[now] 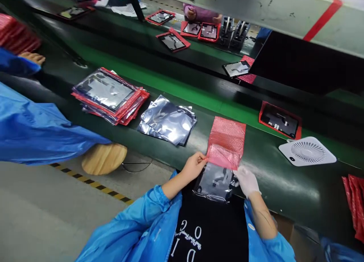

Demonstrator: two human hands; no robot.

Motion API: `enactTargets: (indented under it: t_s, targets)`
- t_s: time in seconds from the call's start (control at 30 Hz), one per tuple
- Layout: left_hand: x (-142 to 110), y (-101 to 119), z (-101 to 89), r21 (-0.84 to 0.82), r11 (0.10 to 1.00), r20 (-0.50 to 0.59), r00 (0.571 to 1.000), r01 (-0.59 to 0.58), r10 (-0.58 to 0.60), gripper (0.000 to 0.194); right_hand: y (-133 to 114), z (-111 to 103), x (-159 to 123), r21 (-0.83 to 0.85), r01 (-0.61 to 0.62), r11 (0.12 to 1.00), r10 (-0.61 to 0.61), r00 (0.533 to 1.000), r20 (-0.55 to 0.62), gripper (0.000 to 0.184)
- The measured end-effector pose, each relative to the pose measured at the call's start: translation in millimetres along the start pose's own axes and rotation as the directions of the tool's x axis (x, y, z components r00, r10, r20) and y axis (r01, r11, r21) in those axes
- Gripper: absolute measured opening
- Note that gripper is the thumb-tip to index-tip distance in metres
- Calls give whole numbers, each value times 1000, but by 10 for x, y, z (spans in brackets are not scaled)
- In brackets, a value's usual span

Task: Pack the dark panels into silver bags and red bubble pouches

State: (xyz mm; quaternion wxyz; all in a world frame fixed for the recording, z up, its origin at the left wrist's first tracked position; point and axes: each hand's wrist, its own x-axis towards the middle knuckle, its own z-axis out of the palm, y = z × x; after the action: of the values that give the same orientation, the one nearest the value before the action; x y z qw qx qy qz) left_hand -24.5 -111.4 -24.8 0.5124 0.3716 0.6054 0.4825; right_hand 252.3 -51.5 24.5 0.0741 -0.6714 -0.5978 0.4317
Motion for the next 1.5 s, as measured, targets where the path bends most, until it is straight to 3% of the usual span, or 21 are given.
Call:
enactTargets:
  t_s: [0.13, 0.2, 0.3, 0.37, 0.43, 0.57, 0.6, 0.67, 0.77, 0.9, 0.97, 1.03, 1.17, 1.27, 1.33, 1.4, 1.43, 1.5]
  targets:
    - [-300, 8, -200, 122, 986, 163, 982, -116, 95, 25, 328, 70, -346, 68, -10, 998, 3, 995, 100, 47]
    - [-458, -19, -325, 183, 976, 251, 965, -119, 71, 26, 450, 146, -498, 29, 29, 999, -34, 985, 169, 44]
    - [-694, -103, -490, 254, 967, 414, 900, 29, -136, 26, 588, 237, -734, -13, 134, 991, -127, 962, 242, 45]
    - [-784, -156, -537, 283, 945, 461, 841, 164, -284, 27, 617, 257, -846, -9, 160, 987, -155, 963, 220, 47]
    - [-763, -165, -510, 254, 936, 437, 834, 246, -337, 32, 559, 243, -865, 32, 127, 991, -130, 981, 141, 45]
    - [-509, 1, -263, 15, 974, 220, 949, 228, -225, 48, 284, 166, -649, 257, 55, 965, -30, 994, -101, 49]
    - [-464, 51, -182, -41, 978, 157, 968, 203, -194, 50, 239, 151, -588, 329, 42, 943, -1, 992, -126, 51]
    - [-458, 107, -42, -107, 978, 82, 982, 178, -170, 53, 227, 149, -523, 495, -12, 869, 51, 997, -66, 56]
    - [-627, 37, 31, -123, 958, 110, 963, 258, -245, 61, 354, 235, -589, 664, -92, 742, 47, 995, 85, 60]
    - [-794, -153, -41, -174, 917, 170, 929, 357, -330, 65, 450, 380, -677, 514, 39, 857, -20, 999, -42, 43]
    - [-743, -176, -28, -245, 913, 133, 944, 327, -303, 61, 384, 410, -599, 442, 102, 891, -71, 994, -86, 39]
    - [-625, -143, 60, -314, 905, 100, 958, 286, -269, 59, 264, 416, -437, 474, 104, 875, -76, 994, -78, 36]
    - [-357, -16, 392, -326, 907, 143, 962, 267, -232, 73, 22, 366, -23, 672, -42, 739, 122, 990, -73, 26]
    - [-181, 104, 568, -102, 980, 151, 977, 168, -152, 63, -58, 271, 206, 827, -81, 557, 295, 950, -106, 31]
    - [-101, 201, 582, 53, 998, 126, 991, 41, -48, 52, -49, 205, 279, 848, 4, 530, 343, 914, -218, 35]
    - [-80, 277, 553, 52, 998, 114, 993, -41, 35, 49, 8, 157, 281, 764, 123, 633, 317, 859, -401, 37]
    - [-88, 297, 545, -25, 999, 109, 993, -36, 39, 51, 54, 140, 262, 689, 169, 705, 295, 813, -502, 39]
    - [-109, 297, 570, -277, 956, 138, 989, 93, -56, 55, 183, 116, 202, 531, 196, 824, 247, 720, -649, 45]
